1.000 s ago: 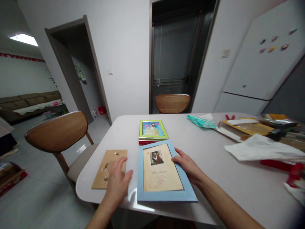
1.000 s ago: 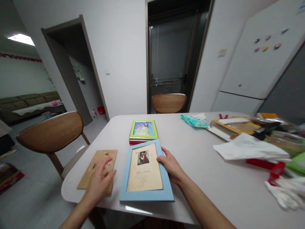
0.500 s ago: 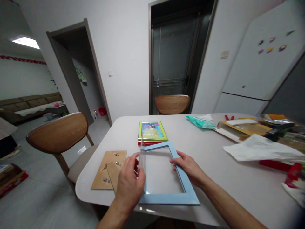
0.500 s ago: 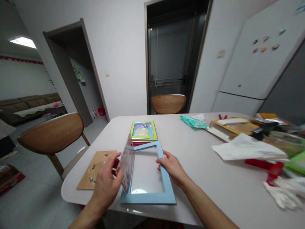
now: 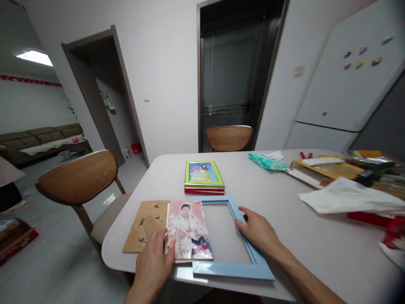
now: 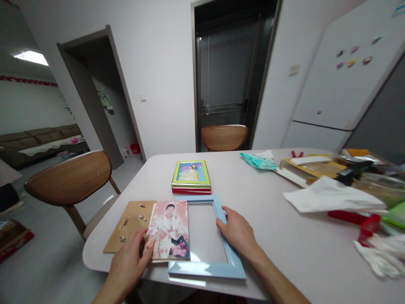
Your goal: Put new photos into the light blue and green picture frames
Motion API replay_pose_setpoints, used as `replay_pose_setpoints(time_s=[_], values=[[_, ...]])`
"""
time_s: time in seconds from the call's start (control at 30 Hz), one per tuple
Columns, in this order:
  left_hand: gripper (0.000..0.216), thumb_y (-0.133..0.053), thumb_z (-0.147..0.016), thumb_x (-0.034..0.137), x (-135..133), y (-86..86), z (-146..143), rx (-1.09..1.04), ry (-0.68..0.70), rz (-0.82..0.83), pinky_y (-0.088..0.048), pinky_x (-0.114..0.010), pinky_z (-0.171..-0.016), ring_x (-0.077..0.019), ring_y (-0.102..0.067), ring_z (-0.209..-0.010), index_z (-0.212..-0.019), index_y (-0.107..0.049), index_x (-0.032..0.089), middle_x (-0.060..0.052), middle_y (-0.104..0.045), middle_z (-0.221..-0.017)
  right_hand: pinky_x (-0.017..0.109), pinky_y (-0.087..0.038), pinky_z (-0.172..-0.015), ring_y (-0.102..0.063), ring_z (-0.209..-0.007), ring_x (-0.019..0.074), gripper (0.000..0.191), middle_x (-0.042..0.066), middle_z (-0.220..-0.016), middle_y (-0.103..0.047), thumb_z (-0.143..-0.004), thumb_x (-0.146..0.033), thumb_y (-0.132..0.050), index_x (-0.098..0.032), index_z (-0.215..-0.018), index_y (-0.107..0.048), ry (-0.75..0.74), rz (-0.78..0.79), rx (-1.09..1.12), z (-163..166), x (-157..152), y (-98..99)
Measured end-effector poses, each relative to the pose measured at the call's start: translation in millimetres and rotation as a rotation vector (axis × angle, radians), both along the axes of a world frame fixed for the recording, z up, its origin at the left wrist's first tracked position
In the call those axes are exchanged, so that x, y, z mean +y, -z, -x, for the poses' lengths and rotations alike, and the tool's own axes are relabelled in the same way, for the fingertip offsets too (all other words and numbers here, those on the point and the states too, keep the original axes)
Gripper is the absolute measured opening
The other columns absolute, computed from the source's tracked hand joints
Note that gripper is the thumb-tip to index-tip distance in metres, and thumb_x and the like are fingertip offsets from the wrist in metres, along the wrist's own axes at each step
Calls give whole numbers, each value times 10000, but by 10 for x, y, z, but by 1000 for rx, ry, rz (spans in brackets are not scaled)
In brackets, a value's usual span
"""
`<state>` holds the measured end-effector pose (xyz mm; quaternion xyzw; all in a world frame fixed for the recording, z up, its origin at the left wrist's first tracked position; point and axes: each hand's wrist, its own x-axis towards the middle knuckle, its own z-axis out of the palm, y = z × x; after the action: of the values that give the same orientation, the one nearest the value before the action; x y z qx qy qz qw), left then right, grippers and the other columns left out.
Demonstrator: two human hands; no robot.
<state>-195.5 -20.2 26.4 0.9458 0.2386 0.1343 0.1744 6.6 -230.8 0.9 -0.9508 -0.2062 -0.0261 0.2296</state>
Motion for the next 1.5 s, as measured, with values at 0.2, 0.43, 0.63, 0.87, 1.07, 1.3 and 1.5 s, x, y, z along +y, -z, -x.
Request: replay_pose_setpoints(time_s=[0.2, 0.43, 0.63, 0.87, 1.07, 1.3, 1.5], values=[[555, -479, -626, 160, -213, 92, 10, -16, 305, -83, -290, -375, -958, -239, -342, -1156, -1176, -415, 189, -93, -386, -1266, 306, -398, -702, -535, -821, 204, 387, 95, -939, -568, -721, -310, -416, -146, -1056, -517, -13, 22, -88, 33, -5, -16], [530, -362, -630, 13, -217, 344, -172, -132, 347, -203, -347, -438, -922, -242, -423, -1108, -1127, -484, 149, -113, -490, -1193, 288, -433, -681, -548, -684, 146, 337, 87, -930, -591, -711, -253, -433, -124, -999, -552, -335, -312, 56, 379, 282, -243], [340, -365, -771, 177, -177, 21, -223, -573, 63, 327, -353, -376, -926, -212, -483, -1056, -1071, -524, 170, -75, -579, -1078, 266, -438, -569, -571, -665, 149, 309, 70, -841, -623, -721, -316, -447, -137, -930, -586, -415, -615, 504, 671, 524, -331], [410, -513, -732, 364, -678, -51, -371, -790, 42, 1287, -370, -350, -895, -225, -522, -1000, -1076, -493, 143, -90, -609, -1021, 261, -467, -600, -598, -719, 142, 304, 57, -890, -626, -735, -373, -463, -170, -959, -492, -258, -1285, 993, 699, 622, -296], [609, -583, -659, 278, -653, 177, -338, -626, 62, 1270, -362, -353, -906, -238, -469, -1067, -1194, -341, 120, -165, -480, -1180, 278, -486, -608, -616, -728, 179, 319, 59, -861, -655, -690, -246, -491, -168, -999, -482, -84, -1141, 893, 339, 207, -253], [494, -548, -603, 123, -642, 290, -223, -307, 351, 513, -297, -411, -966, -256, -382, -1140, -1093, -488, 147, -130, -433, -1230, 260, -476, -533, -620, -627, 174, 462, 52, -803, -669, -669, -225, -439, -128, -1120, -449, -112, -822, 756, 138, 64, -144], [421, -599, -567, 133, -638, 296, -208, -194, 494, 252, -353, -428, -915, -276, -416, -1099, -981, -530, 158, -137, -438, -1218, 230, -441, -492, -605, -583, 162, 472, 26, -716, -669, -675, -238, -384, -121, -1123, -475, -148, -615, 601, 57, 182, -113]])
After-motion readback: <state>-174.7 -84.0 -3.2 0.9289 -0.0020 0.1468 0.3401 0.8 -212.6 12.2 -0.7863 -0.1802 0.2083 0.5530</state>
